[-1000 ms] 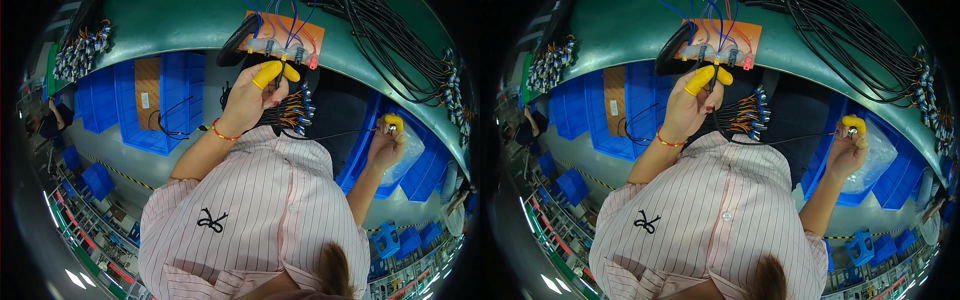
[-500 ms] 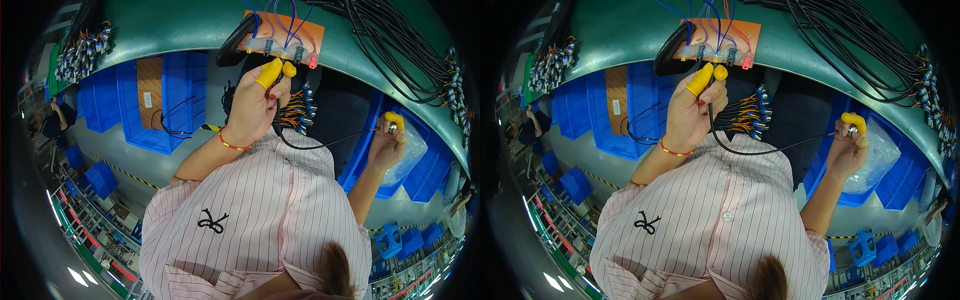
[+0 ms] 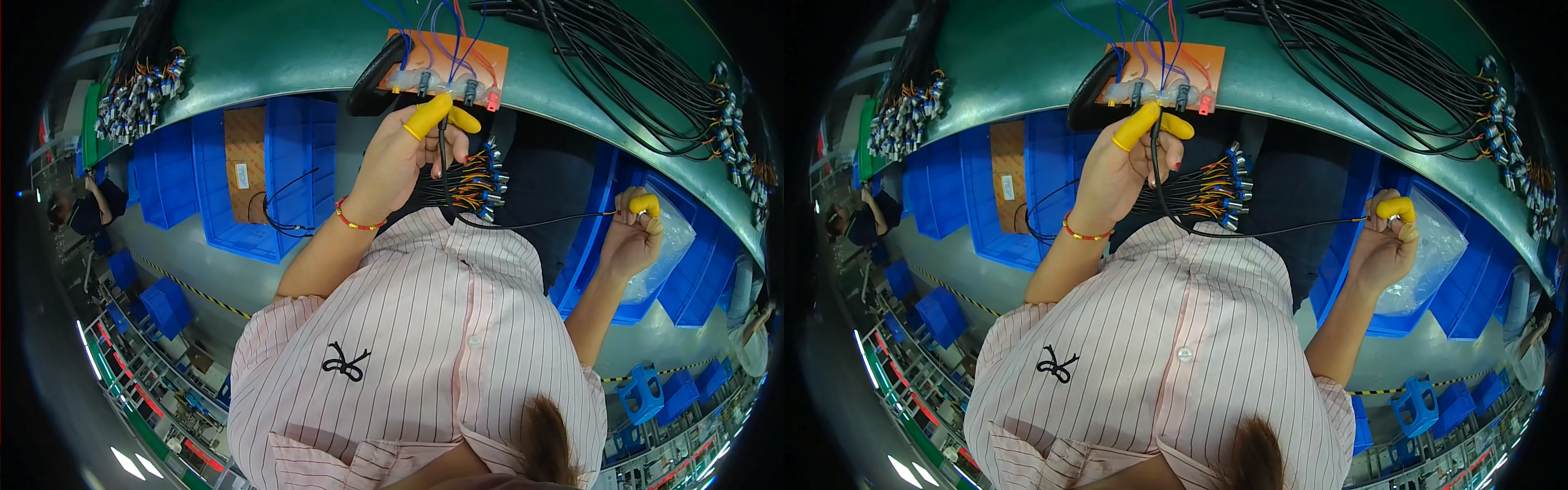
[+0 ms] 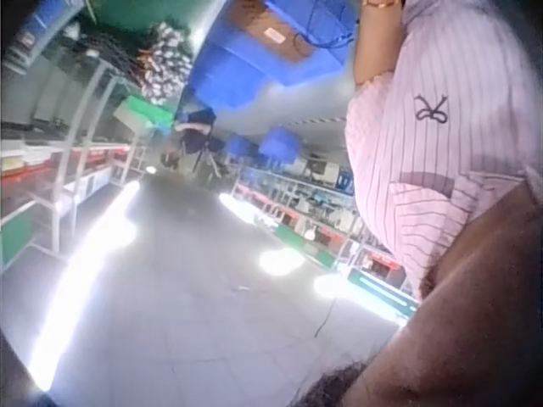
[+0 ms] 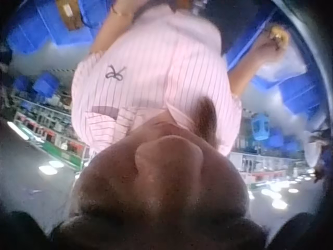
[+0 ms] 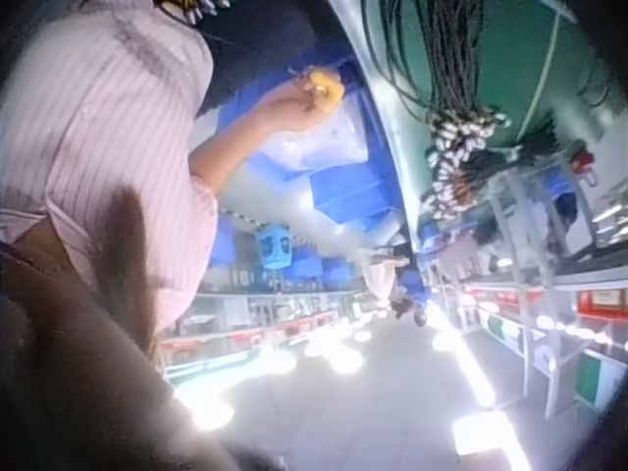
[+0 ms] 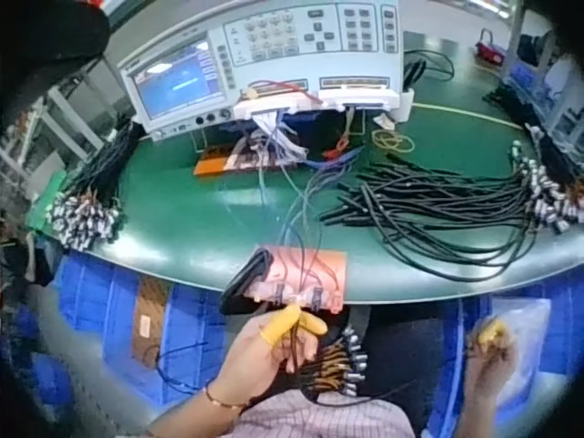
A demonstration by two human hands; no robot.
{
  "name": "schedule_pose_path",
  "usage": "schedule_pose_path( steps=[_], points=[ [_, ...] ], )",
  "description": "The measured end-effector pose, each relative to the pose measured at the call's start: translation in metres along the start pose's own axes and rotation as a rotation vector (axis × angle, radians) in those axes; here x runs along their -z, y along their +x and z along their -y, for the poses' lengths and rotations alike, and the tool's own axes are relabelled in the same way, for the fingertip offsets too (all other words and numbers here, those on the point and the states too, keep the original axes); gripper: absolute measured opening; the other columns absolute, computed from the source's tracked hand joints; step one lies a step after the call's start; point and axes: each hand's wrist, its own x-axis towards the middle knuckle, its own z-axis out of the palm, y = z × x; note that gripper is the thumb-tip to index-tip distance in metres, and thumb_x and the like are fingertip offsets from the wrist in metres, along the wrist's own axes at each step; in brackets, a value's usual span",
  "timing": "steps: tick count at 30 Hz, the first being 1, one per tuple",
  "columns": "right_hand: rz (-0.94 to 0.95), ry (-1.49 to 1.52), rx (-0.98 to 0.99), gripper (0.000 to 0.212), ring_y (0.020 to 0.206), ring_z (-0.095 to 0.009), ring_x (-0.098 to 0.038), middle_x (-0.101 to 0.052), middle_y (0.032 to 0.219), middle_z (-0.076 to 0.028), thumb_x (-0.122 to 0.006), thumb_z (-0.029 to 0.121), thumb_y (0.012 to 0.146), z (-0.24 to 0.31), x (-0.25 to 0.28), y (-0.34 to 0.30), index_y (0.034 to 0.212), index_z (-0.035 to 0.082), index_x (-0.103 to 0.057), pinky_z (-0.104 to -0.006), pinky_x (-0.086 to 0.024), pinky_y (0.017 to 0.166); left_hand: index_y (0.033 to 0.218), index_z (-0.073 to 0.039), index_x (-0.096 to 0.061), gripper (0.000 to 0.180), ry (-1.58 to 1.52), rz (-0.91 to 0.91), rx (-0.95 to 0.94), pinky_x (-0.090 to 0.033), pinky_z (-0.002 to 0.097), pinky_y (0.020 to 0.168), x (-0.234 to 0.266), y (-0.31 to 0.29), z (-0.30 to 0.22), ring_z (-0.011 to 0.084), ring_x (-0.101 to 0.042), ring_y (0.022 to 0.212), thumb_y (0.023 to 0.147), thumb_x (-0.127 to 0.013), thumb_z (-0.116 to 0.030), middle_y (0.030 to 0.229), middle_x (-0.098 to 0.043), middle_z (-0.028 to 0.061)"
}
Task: The person is testing electrical cables using a testing machine/fixture at an assembly line.
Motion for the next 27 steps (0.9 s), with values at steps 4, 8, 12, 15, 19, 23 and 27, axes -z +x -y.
schedule_pose_path(
  steps=[4,8,12,15,19,23,27],
  points=[
    [-0.014,0.019,0.016,0.019,0.066,-0.014,-0.032,-0.036,0.068,-0.005,-0.047,0.02,0.077,0.005,-0.003,0.001,0.072,0.002,-0.043,-0.0294,-0.026,0.064,0.092,0.001,-0.061,0.032,-0.015,-0.051,-0.067,-0.034,0.0177,0.047,-0.003,0.001,0.01,0.0056,-0.044,0.05,0.101,-0.045,-0.025,0.066,-0.056,0.0042],
    [0.054,0.119,0.023,0.018,0.066,-0.014,-0.031,-0.037,0.067,-0.005,-0.047,0.019,0.077,0.014,0.003,0.004,0.075,0.001,-0.046,-0.0292,-0.026,0.064,0.087,0.0,-0.06,0.029,-0.062,-0.02,-0.111,-0.029,0.0184,0.045,-0.001,-0.004,0.012,0.0047,-0.039,0.046,0.1,-0.047,-0.024,0.066,-0.056,0.0043],
    [0.045,0.11,0.105,0.018,0.066,-0.015,-0.03,-0.037,0.067,-0.004,-0.048,0.018,0.075,0.036,0.006,0.006,0.08,0.0,-0.05,-0.0297,-0.026,0.066,0.089,0.003,-0.061,0.028,0.115,0.004,-0.026,-0.029,0.0192,0.043,-0.01,-0.042,0.015,0.0049,-0.039,0.046,0.099,-0.049,-0.021,0.063,-0.054,0.004],
    [0.025,0.124,0.159,0.02,0.068,-0.015,-0.03,-0.036,0.066,-0.003,-0.049,0.017,0.073,0.063,0.009,0.013,0.082,0.0,-0.052,-0.0307,-0.026,0.067,0.093,0.004,-0.062,0.028,0.104,0.03,-0.053,-0.03,0.0188,0.044,-0.014,-0.037,0.009,0.0055,-0.04,0.046,0.099,-0.049,-0.02,0.063,-0.054,0.004],
    [0.137,0.249,0.226,0.025,0.071,-0.016,-0.03,-0.033,0.067,-0.003,-0.052,0.014,0.066,0.104,0.034,0.04,0.084,-0.002,-0.051,-0.0321,-0.026,0.07,0.108,0.006,-0.061,0.029,0.178,0.123,-0.176,-0.037,0.0177,0.051,-0.042,-0.009,-0.024,0.0077,-0.05,0.054,0.099,-0.049,-0.019,0.072,-0.061,0.0083],
    [0.219,0.315,0.313,0.033,0.071,-0.017,-0.03,-0.032,0.068,-0.005,-0.053,0.011,0.058,0.151,0.044,0.068,0.087,-0.004,-0.048,-0.033,-0.026,0.072,0.13,0.002,-0.042,0.037,0.101,0.158,-0.454,-0.046,0.0248,0.075,-0.074,0.026,-0.042,0.0173,-0.056,0.091,0.096,-0.051,-0.009,0.111,-0.054,0.0144],
    [0.333,0.286,0.319,0.039,0.074,-0.018,-0.032,-0.035,0.072,-0.008,-0.053,0.012,0.056,0.172,0.072,0.116,0.089,-0.006,-0.045,-0.0347,-0.027,0.077,0.142,-0.003,-0.026,0.056,0.239,0.325,-0.507,-0.045,0.0295,0.092,-0.069,0.032,-0.058,0.0225,-0.051,0.116,0.093,-0.052,0.0,0.136,-0.04,0.0154]
  ],
)
